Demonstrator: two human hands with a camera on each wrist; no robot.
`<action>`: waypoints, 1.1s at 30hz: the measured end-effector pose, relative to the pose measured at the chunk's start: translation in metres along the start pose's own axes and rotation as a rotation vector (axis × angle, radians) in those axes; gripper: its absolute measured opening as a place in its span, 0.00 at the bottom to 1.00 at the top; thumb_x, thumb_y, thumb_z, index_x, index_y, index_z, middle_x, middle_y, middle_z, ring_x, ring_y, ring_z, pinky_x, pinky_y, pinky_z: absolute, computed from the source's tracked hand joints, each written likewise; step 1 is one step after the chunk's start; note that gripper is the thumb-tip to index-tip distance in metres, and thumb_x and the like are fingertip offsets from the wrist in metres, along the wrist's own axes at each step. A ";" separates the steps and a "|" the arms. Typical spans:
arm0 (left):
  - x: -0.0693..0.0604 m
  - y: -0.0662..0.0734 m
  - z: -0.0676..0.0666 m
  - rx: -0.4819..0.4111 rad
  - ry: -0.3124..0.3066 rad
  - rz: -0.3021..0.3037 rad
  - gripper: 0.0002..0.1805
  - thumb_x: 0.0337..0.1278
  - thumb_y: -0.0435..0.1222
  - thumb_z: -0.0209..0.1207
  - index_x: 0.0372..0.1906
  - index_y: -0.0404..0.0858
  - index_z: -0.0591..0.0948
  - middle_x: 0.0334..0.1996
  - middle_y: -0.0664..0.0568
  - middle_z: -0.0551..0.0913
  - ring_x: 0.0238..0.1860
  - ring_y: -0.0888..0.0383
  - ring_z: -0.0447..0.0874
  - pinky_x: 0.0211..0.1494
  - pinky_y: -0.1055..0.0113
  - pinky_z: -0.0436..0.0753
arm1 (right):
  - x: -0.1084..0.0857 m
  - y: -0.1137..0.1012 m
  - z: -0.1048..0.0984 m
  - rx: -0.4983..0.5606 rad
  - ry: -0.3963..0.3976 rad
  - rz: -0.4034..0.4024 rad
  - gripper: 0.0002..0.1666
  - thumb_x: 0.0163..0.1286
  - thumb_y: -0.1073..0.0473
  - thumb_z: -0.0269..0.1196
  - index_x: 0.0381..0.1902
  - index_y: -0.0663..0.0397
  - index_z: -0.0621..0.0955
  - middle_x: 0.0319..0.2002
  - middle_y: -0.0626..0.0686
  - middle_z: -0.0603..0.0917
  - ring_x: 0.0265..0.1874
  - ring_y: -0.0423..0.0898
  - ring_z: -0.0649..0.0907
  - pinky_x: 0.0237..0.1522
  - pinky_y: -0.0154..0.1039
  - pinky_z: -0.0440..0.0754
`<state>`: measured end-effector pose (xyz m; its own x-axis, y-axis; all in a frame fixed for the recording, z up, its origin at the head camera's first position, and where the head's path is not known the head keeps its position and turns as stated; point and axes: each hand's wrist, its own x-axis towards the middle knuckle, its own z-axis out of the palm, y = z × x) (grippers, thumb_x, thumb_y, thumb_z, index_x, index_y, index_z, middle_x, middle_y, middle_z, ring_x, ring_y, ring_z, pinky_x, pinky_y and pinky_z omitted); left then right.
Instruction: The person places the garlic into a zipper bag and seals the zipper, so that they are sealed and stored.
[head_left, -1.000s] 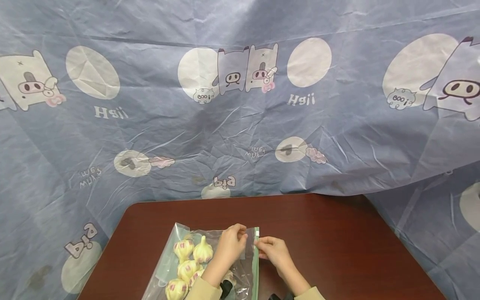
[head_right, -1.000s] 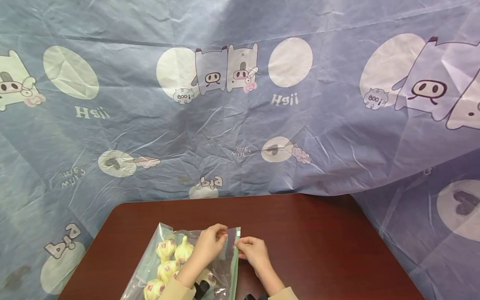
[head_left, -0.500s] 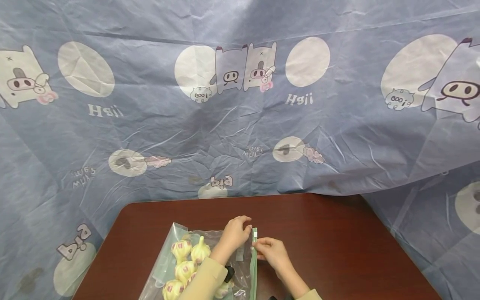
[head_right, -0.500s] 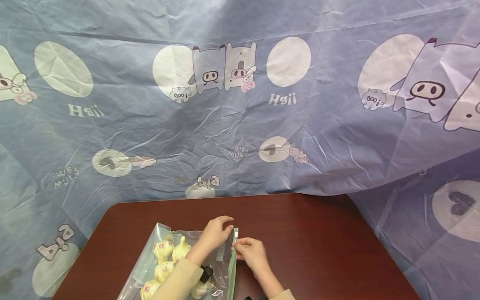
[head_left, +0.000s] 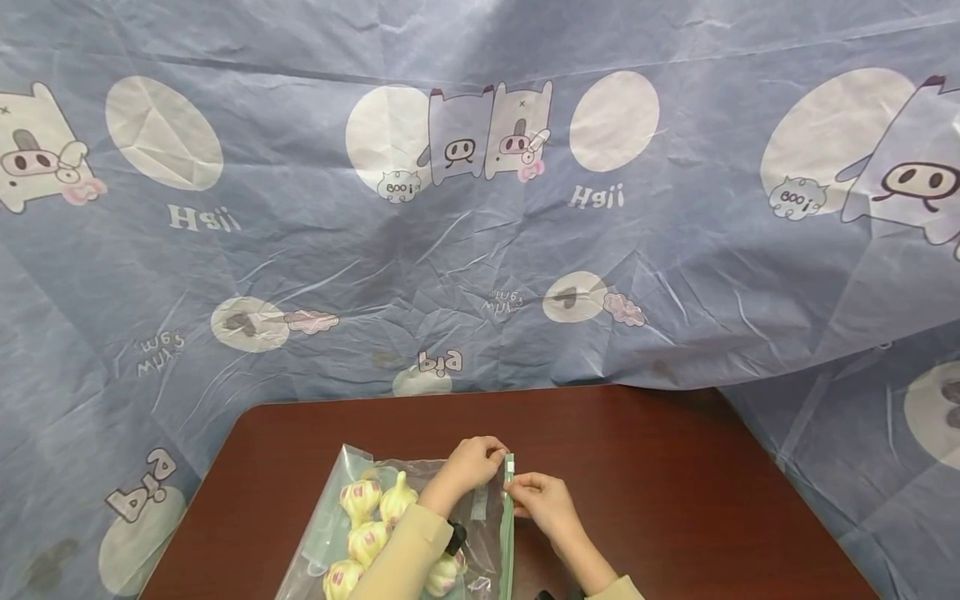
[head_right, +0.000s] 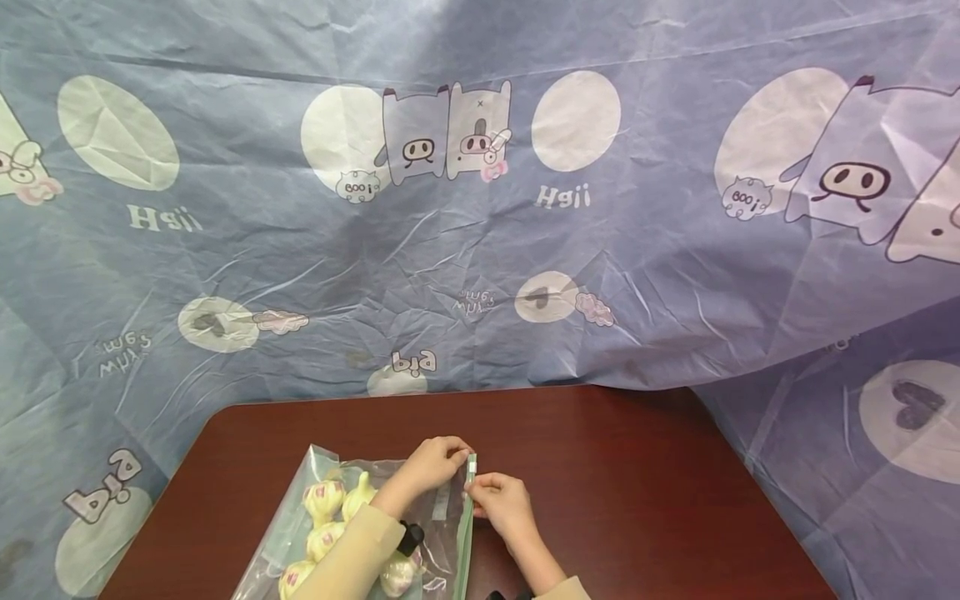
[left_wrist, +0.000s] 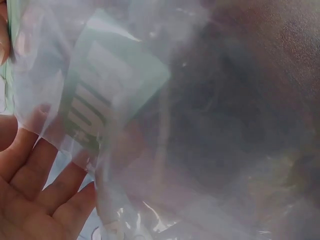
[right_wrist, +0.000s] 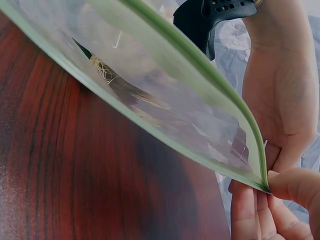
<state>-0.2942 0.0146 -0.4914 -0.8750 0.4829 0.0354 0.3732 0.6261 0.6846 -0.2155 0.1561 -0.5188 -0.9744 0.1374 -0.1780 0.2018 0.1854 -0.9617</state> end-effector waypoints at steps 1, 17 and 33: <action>0.000 0.000 0.000 0.000 -0.003 -0.001 0.09 0.68 0.35 0.55 0.41 0.37 0.86 0.38 0.47 0.87 0.34 0.56 0.80 0.36 0.62 0.78 | 0.000 0.000 0.000 -0.006 -0.003 -0.003 0.18 0.65 0.57 0.67 0.44 0.68 0.83 0.32 0.51 0.88 0.28 0.40 0.85 0.37 0.39 0.88; 0.002 0.002 -0.002 -0.027 0.018 -0.020 0.06 0.64 0.33 0.59 0.32 0.37 0.82 0.24 0.54 0.79 0.25 0.63 0.71 0.29 0.70 0.72 | 0.008 0.003 0.001 -0.025 0.016 0.012 0.19 0.66 0.55 0.66 0.46 0.68 0.84 0.38 0.53 0.89 0.31 0.40 0.84 0.41 0.43 0.88; 0.008 -0.004 0.004 -0.022 0.011 -0.051 0.09 0.66 0.36 0.58 0.29 0.39 0.81 0.21 0.58 0.73 0.21 0.63 0.68 0.26 0.71 0.68 | 0.028 0.001 0.007 0.021 0.130 0.006 0.25 0.70 0.48 0.64 0.45 0.70 0.83 0.35 0.55 0.88 0.30 0.40 0.85 0.39 0.43 0.88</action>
<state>-0.3015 0.0183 -0.4969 -0.8961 0.4438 0.0082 0.3213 0.6358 0.7018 -0.2433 0.1532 -0.5259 -0.9519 0.2635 -0.1561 0.2037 0.1638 -0.9652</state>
